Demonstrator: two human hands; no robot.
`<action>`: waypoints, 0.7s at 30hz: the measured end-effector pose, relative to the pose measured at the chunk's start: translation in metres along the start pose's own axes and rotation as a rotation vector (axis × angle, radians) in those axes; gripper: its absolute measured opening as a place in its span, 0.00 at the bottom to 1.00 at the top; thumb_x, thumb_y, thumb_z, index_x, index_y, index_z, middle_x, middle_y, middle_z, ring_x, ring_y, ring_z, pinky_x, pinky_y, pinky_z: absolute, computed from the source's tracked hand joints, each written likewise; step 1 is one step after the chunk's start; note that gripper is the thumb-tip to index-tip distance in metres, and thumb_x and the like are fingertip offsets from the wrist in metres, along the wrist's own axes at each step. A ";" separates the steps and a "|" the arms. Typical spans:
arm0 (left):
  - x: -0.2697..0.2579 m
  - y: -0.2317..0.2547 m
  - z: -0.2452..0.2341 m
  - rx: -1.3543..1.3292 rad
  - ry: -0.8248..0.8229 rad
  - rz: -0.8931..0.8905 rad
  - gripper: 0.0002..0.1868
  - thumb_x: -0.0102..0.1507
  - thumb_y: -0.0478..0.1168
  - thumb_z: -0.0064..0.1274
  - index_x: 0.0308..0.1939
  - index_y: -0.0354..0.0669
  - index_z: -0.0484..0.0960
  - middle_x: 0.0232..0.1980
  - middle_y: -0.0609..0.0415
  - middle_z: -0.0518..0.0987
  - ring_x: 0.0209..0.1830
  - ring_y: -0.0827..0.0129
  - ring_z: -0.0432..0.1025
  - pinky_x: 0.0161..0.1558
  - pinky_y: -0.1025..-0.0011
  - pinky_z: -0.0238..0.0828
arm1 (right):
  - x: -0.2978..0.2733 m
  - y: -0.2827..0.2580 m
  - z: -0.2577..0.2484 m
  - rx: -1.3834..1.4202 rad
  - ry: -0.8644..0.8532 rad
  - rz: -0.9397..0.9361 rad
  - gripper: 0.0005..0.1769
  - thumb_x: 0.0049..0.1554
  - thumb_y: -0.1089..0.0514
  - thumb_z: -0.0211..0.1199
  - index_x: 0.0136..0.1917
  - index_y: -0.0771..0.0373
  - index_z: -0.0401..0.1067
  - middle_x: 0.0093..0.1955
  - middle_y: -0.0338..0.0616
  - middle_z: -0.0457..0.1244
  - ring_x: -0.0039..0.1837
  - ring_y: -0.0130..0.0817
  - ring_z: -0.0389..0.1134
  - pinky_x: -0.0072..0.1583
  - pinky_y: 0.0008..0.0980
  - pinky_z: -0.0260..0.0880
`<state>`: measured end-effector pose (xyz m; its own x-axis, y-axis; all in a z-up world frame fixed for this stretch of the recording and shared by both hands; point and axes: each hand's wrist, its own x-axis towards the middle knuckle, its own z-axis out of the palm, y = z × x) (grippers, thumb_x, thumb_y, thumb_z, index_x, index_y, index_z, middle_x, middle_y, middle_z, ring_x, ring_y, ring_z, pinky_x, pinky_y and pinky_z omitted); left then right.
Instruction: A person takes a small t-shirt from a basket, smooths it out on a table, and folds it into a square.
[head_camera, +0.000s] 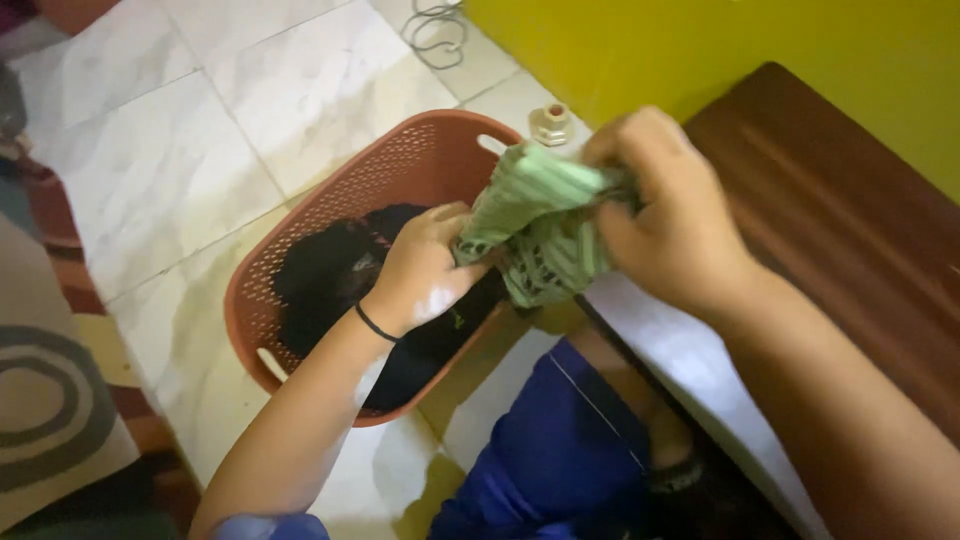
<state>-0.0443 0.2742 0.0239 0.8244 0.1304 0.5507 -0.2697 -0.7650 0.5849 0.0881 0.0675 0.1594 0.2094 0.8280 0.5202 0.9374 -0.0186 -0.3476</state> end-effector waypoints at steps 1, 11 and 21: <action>0.008 0.008 0.005 -0.007 -0.009 0.013 0.12 0.58 0.42 0.63 0.43 0.43 0.84 0.38 0.49 0.79 0.40 0.49 0.75 0.41 0.55 0.68 | -0.011 0.007 -0.012 -0.010 0.009 0.011 0.22 0.43 0.77 0.49 0.52 0.70 0.65 0.50 0.53 0.60 0.53 0.49 0.60 0.52 0.42 0.59; 0.101 0.109 0.096 -0.439 -0.278 -0.192 0.16 0.61 0.40 0.59 0.51 0.46 0.75 0.49 0.59 0.81 0.51 0.74 0.75 0.56 0.76 0.68 | -0.136 0.026 -0.124 -0.361 0.188 0.580 0.25 0.60 0.66 0.70 0.64 0.72 0.61 0.56 0.57 0.58 0.54 0.49 0.59 0.51 0.44 0.63; 0.131 0.189 0.210 0.082 -0.842 0.224 0.75 0.41 0.73 0.71 0.78 0.39 0.48 0.78 0.42 0.55 0.77 0.46 0.48 0.70 0.46 0.46 | -0.284 0.036 -0.159 -0.381 -0.221 0.781 0.48 0.41 0.32 0.76 0.69 0.54 0.68 0.73 0.49 0.57 0.77 0.50 0.52 0.73 0.63 0.50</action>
<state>0.1170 0.0142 0.0820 0.8584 -0.5129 0.0058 -0.4595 -0.7639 0.4530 0.1063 -0.2572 0.1235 0.8049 0.5895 0.0684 0.5871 -0.7741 -0.2367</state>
